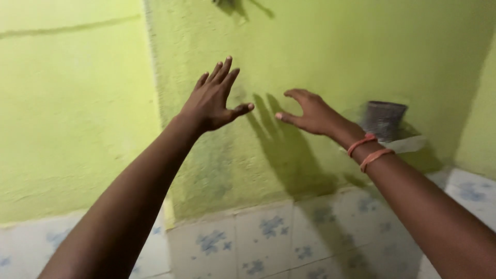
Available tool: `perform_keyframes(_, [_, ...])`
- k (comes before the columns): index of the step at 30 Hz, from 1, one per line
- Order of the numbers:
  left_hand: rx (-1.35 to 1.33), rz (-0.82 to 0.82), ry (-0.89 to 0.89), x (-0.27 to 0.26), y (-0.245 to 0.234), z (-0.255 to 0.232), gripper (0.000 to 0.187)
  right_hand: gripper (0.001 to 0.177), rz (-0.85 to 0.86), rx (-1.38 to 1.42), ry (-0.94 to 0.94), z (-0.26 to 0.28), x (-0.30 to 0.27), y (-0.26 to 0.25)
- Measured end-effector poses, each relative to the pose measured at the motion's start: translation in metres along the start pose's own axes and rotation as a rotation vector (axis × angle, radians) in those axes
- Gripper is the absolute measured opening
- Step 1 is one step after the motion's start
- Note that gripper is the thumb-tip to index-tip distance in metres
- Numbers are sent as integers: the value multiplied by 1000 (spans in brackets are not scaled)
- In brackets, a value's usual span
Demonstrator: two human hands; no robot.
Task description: The person cleans a yellow plastic container with a red cloth, then places it on a shelf. They also retrieve a small basket from the wall, place it on the floor, and clean a pink toothbrush with the same cloth.
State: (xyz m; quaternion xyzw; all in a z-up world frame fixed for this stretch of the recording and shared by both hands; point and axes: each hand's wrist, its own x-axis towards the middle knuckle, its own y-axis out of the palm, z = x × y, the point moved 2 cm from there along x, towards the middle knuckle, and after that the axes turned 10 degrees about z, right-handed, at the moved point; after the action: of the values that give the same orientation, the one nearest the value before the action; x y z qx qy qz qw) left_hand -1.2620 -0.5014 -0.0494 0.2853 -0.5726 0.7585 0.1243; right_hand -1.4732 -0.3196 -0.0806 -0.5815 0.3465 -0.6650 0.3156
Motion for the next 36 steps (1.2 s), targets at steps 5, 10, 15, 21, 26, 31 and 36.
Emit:
perform_keyframes(5, [-157,-35,94,38,25,-49,109,82,26,-64,144,-51,-43,-24])
perform_keyframes(10, [-280,-1,165,78,57,-107,104,82,-19,-107,214,-93,-88,-46])
perform_keyframes(15, [-353,50,223,110,90,-160,103,82,1,-126,326,-129,-126,-67])
perform_keyframes(21, [-459,87,263,141,131,-202,98,78,-51,-184,341,-165,-157,-86])
perform_keyframes(26, [-768,-1,213,157,168,-227,90,79,-93,-243,458,-188,-179,-82])
perform_keyframes(31, [-1126,72,3,177,216,-251,92,86,-158,-225,655,-220,-193,-63])
perform_keyframes(36, [-1213,-6,-16,192,260,-276,92,97,-219,-29,711,-263,-197,-38])
